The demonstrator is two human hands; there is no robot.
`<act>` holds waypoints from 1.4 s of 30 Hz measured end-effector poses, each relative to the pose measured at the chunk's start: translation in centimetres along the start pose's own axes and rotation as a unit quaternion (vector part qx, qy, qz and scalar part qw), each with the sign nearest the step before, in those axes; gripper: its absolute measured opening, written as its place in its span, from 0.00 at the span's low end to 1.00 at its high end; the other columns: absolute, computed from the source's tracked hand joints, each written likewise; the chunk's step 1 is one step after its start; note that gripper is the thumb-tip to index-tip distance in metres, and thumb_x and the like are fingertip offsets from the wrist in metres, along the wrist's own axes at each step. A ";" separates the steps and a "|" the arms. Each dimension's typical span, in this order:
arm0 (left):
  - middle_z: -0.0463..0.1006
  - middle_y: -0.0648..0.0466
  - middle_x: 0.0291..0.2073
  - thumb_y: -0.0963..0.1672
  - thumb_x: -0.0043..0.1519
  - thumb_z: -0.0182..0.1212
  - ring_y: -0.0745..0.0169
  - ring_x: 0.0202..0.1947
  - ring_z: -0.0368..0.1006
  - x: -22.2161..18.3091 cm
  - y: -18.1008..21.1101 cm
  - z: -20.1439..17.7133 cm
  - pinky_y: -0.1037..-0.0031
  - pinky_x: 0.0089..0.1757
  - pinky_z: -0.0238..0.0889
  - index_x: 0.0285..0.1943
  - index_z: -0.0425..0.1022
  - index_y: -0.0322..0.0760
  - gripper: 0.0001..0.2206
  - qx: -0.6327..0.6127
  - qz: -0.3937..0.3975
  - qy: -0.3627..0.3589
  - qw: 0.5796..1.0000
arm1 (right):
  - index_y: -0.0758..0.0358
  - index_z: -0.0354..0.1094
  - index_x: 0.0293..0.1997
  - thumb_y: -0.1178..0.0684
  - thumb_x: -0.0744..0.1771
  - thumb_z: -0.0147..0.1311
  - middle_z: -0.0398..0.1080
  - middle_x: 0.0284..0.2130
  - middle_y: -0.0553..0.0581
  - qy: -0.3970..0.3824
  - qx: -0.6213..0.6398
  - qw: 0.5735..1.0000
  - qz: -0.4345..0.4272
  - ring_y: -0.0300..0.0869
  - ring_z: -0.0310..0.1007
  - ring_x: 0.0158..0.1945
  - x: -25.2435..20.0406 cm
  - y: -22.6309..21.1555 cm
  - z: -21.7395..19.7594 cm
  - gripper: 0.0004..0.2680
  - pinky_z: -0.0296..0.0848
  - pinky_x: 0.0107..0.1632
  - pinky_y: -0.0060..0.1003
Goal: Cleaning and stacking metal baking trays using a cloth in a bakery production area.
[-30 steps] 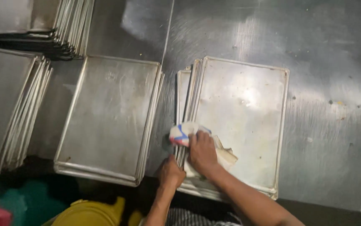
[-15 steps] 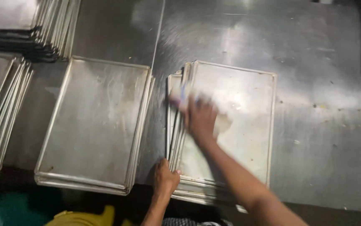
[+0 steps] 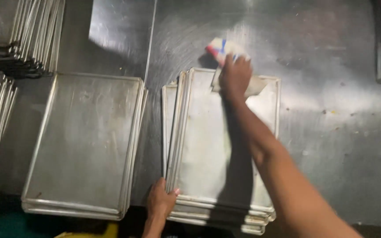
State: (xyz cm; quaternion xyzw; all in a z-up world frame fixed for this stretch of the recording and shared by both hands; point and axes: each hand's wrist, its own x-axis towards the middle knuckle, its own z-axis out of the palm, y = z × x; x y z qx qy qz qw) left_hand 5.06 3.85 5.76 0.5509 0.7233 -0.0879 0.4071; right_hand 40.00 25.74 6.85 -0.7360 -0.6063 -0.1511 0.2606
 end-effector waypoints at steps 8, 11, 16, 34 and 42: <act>0.76 0.37 0.52 0.50 0.51 0.72 0.34 0.56 0.70 -0.1 -1.1 0.6 0.55 0.53 0.65 0.53 0.73 0.32 0.25 0.018 0.075 0.076 0.994 | 0.62 0.68 0.59 0.54 0.62 0.53 0.69 0.43 0.72 -0.204 0.128 0.957 -0.159 0.63 0.70 0.45 -20.9 -7.4 -14.4 0.19 0.67 0.50 0.60; 0.74 0.37 0.50 0.50 0.51 0.73 0.33 0.54 0.69 0.2 -0.1 0.3 0.53 0.52 0.65 0.50 0.71 0.31 0.25 0.032 0.049 0.059 0.997 | 0.58 0.69 0.58 0.52 0.64 0.55 0.69 0.41 0.72 -0.255 0.090 0.956 -0.111 0.62 0.70 0.43 -18.1 0.9 -8.7 0.16 0.66 0.42 0.59; 0.75 0.37 0.47 0.51 0.54 0.72 0.34 0.52 0.70 0.3 0.3 0.5 0.53 0.50 0.65 0.47 0.71 0.29 0.23 0.058 0.000 0.023 0.998 | 0.67 0.66 0.51 0.52 0.70 0.51 0.66 0.41 0.72 -0.155 0.000 0.980 0.121 0.64 0.67 0.43 -2.0 13.5 -1.5 0.09 0.65 0.46 0.59; 0.78 0.33 0.41 0.50 0.51 0.75 0.29 0.46 0.74 0.5 -0.3 0.7 0.51 0.45 0.67 0.44 0.73 0.28 0.23 0.004 0.123 0.102 0.987 | 0.60 0.61 0.68 0.53 0.65 0.50 0.67 0.54 0.76 -0.110 -0.077 0.982 0.136 0.69 0.66 0.54 -19.3 -10.3 -5.4 0.21 0.62 0.53 0.68; 0.78 0.33 0.47 0.52 0.52 0.74 0.31 0.50 0.75 -0.5 -0.2 0.4 0.51 0.49 0.68 0.49 0.73 0.27 0.26 0.024 0.101 0.076 0.992 | 0.50 0.65 0.65 0.53 0.67 0.52 0.69 0.47 0.70 -0.099 -0.011 0.991 0.090 0.63 0.69 0.52 -23.6 -2.6 -11.4 0.18 0.65 0.52 0.61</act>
